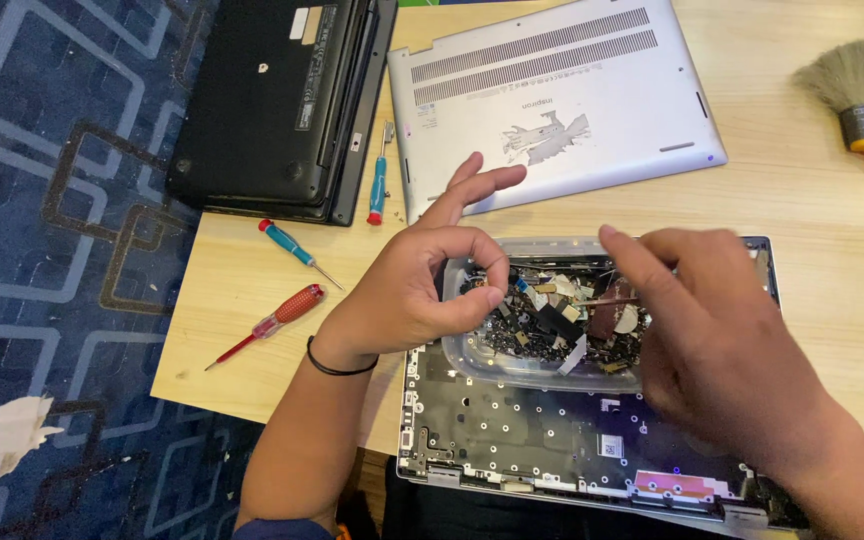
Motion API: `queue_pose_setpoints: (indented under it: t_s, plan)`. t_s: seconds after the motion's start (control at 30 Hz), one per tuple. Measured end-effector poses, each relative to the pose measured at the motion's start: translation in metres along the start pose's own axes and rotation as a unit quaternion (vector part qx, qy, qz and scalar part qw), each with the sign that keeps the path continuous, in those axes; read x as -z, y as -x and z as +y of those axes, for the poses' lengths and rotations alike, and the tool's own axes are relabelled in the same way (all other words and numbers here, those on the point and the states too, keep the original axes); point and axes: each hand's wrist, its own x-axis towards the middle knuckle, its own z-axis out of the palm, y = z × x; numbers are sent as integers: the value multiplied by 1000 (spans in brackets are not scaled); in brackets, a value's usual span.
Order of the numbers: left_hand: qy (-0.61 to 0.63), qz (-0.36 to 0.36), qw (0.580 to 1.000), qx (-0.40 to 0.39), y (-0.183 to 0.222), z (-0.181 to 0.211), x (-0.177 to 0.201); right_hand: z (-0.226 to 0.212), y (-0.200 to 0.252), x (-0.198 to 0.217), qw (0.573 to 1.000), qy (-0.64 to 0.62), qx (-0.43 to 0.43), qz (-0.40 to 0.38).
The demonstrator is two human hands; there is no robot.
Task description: Disassembling a laptop and manipulating internal components using a screwdriver
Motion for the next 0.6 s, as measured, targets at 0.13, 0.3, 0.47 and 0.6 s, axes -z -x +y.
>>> queue_pose_setpoints:
  t_s: [0.13,0.3,0.47,0.6]
  plan:
    - [70,35,997,-25,-4,-9,-9,1,7,-5,999,-37,38,-11]
    - [161,60,985,-22,-7,-18,-15,-5,3,1,999,-11,37,33]
    - [-136,6,990,-42,-1,-10,-10,-2,2,4,998,35,5,50]
    - [-310,-74,947,-43,4,-17,-9,6,7,1,995,72,-42,51]
